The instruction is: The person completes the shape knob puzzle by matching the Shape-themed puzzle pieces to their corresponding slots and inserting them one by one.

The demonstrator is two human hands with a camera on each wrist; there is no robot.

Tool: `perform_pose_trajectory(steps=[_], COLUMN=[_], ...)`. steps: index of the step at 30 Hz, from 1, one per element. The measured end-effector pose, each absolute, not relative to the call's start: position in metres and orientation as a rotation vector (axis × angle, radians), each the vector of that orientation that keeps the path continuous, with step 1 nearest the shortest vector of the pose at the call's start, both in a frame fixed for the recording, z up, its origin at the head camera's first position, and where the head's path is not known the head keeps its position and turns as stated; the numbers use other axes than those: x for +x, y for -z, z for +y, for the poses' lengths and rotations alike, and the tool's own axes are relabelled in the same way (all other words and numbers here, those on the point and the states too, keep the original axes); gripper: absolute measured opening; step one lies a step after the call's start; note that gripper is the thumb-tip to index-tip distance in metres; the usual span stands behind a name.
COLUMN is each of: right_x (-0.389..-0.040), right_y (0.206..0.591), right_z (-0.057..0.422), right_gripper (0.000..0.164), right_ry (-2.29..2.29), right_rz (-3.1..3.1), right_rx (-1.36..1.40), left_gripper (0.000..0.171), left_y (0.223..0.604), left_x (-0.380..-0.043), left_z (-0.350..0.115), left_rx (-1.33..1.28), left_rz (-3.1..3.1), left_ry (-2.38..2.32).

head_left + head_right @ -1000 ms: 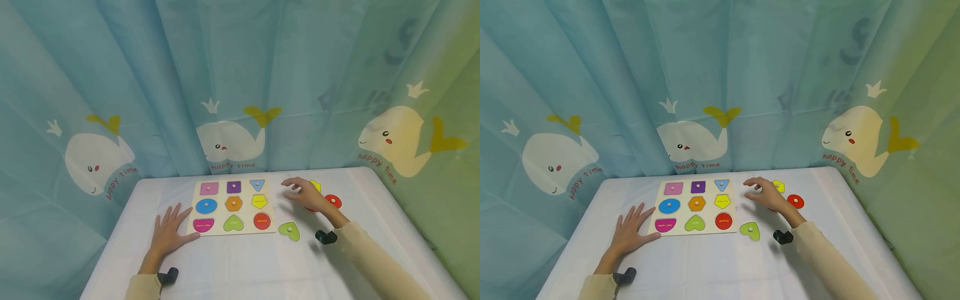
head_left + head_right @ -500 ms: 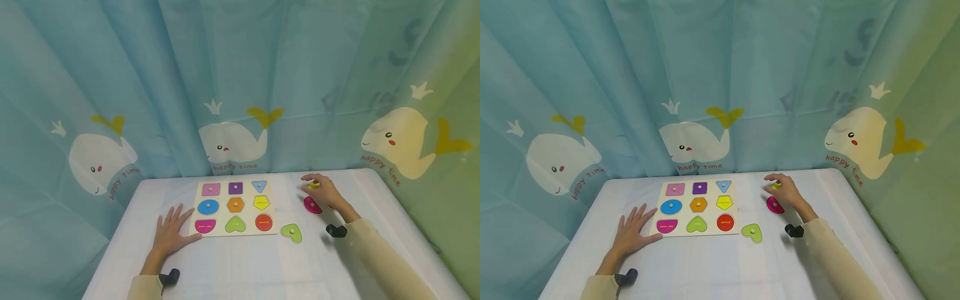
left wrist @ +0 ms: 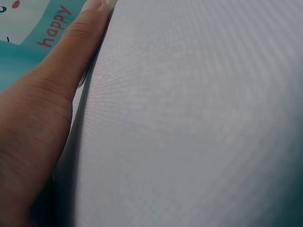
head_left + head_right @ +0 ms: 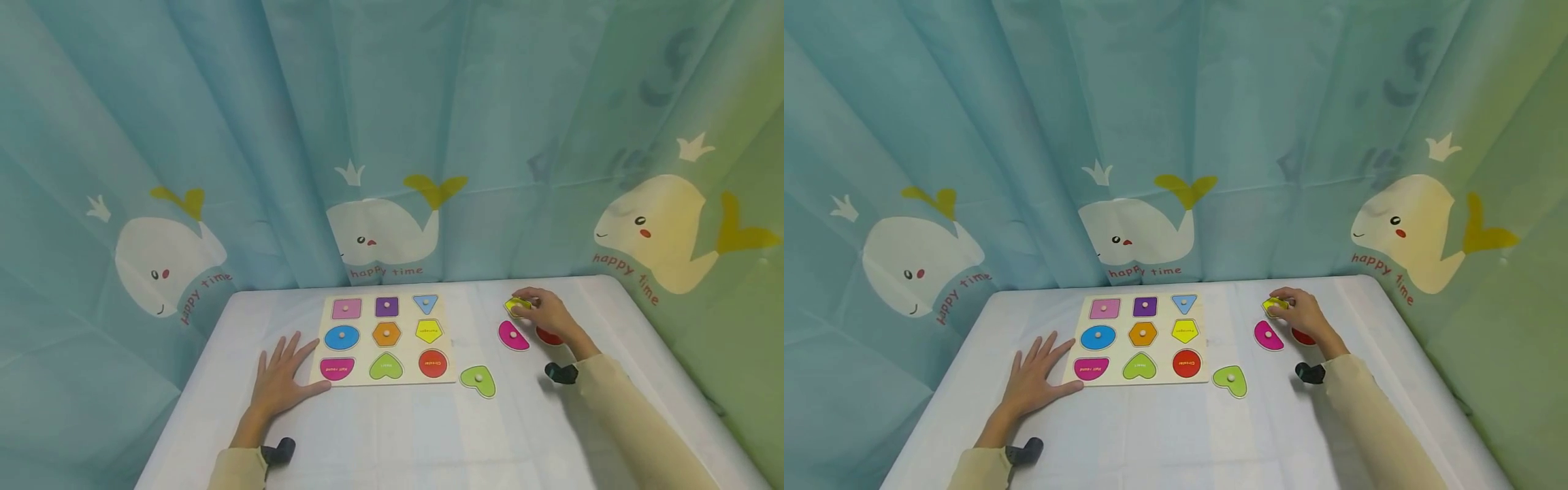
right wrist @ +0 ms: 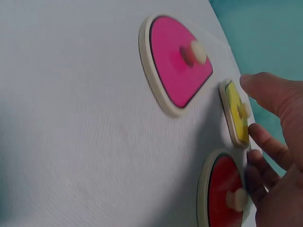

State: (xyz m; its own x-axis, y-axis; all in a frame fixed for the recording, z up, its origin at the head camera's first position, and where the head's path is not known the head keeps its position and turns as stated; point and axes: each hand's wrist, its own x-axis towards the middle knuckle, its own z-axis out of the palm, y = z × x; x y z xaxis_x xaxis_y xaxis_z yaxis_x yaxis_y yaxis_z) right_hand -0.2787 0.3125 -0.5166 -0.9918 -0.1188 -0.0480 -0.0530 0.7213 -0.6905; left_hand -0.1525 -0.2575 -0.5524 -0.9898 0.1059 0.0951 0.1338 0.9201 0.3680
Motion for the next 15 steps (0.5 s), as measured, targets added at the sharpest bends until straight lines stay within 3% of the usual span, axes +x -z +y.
perform_pose_trajectory(steps=[15], right_x=[-0.2836], right_y=[0.5246], right_z=[0.3225], right_gripper=[0.041], right_ry=[1.062], right_rz=[2.81], right_rx=[0.013], left_gripper=[0.095], left_y=[0.5522], left_x=[-0.1532], left_z=[-0.2579], left_rx=[-0.191], left_rz=[-3.006], left_ry=[0.58])
